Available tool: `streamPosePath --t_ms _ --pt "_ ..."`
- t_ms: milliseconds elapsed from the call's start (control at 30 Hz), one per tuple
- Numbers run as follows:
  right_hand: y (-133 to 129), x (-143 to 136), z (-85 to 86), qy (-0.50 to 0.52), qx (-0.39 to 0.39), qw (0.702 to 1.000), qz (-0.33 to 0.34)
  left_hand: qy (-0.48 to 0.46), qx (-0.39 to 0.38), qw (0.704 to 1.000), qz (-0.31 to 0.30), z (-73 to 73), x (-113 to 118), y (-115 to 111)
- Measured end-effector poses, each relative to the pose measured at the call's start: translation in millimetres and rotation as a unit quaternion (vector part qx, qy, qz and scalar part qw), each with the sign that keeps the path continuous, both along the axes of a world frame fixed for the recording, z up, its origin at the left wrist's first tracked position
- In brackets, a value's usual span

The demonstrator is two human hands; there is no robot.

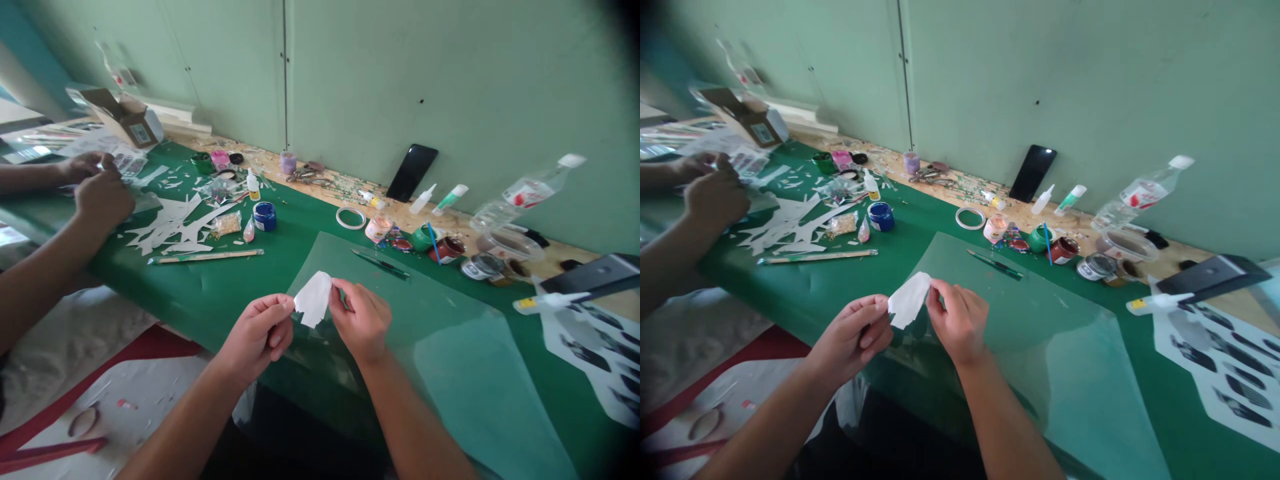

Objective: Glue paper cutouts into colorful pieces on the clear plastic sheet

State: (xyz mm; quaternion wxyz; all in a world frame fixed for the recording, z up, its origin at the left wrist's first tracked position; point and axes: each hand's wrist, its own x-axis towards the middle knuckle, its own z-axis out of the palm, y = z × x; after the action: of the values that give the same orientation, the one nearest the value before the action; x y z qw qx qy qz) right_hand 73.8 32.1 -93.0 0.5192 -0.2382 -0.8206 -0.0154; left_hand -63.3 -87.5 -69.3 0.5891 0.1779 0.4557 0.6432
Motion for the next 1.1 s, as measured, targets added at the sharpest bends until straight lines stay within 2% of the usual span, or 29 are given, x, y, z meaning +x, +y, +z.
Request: streamPosePath --t_ms 533,800,1100 --pt "0.3 -1.0 -0.1 0.014 -0.018 1.0 0.012 -0.005 0.0 1.0 -0.001 -1.9 1.2 0.4" --pt "0.7 -1.9 -2.8 0.014 -0.014 1.0 -0.004 0.004 -0.013 1.0 0.014 0.0 -0.1 1.8" --pt "1.9 -4.6 -7.0 -0.01 -0.047 0.999 -0.01 0.005 -0.042 0.999 0.025 11.4 -8.6 12.8"
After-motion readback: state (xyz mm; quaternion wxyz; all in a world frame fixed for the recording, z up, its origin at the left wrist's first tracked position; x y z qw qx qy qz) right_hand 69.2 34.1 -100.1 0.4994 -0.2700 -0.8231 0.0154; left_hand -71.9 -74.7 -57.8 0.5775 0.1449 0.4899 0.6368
